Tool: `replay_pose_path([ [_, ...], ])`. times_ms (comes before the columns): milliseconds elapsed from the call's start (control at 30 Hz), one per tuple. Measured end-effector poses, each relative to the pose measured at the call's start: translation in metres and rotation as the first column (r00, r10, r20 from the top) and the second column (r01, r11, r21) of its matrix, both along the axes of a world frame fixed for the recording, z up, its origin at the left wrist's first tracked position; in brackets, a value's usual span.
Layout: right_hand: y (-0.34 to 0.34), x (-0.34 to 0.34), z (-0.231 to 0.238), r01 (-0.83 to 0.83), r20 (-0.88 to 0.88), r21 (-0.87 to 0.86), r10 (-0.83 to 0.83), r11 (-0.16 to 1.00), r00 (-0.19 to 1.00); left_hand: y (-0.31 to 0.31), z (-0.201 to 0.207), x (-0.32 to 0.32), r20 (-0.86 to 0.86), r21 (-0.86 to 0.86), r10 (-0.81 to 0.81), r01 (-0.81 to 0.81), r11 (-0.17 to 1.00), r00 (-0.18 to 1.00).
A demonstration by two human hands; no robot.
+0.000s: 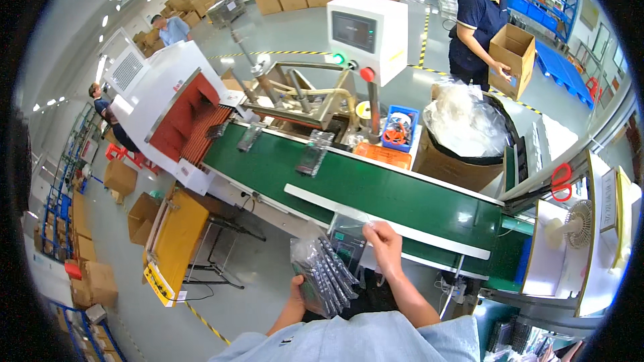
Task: The person places small green circuit boards into clear plastic bags and positions them on a moving conveyor belt. They repeatedly pick up boards, insert them into bags, and place the bags on the belt for downstream processing.
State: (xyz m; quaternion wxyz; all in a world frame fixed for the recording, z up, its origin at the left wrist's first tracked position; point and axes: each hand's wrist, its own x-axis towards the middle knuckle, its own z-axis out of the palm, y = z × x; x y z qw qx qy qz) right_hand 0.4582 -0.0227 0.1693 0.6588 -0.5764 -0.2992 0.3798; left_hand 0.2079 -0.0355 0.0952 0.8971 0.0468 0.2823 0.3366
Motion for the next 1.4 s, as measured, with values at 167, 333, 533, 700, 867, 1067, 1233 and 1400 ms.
replay_pose_path([
  [167,0.023,0.062,0.003,0.172,-0.374,0.123,-0.115,0.977,0.92,0.007,0.01,0.027,-0.022,0.021,0.02,-0.019,1.0,1.0],
  [333,0.005,0.062,-0.025,-0.379,-0.163,-0.204,0.351,0.902,0.922,0.014,0.007,0.041,-0.048,0.023,0.052,-0.051,0.998,0.997],
  [533,0.043,0.062,-0.05,-0.272,-0.074,-0.138,0.264,0.952,0.962,0.016,-0.021,0.026,-0.012,-0.067,0.083,-0.084,0.994,0.996],
  [700,0.125,0.115,-0.079,0.098,0.214,-0.157,-0.063,0.983,0.975,0.024,-0.023,0.014,0.077,-0.056,0.177,-0.173,0.983,0.981],
  [867,0.189,0.144,-0.185,0.371,0.547,-0.306,-0.157,0.877,0.822,0.036,-0.015,0.002,0.129,-0.009,0.285,-0.286,0.958,0.95],
  [1067,0.223,0.112,-0.201,0.557,0.691,-0.396,-0.162,0.73,0.704,0.049,0.0,-0.005,0.099,0.031,0.334,-0.338,0.941,0.937],
  [1233,0.218,0.099,-0.18,0.577,0.688,-0.357,-0.211,0.735,0.695,0.069,0.001,-0.01,0.061,0.032,0.286,-0.288,0.957,0.956],
  [1400,0.182,0.053,-0.109,0.031,0.49,-0.194,0.069,0.981,0.869,0.072,-0.009,-0.022,-0.009,0.037,0.255,-0.255,0.966,0.967],
])
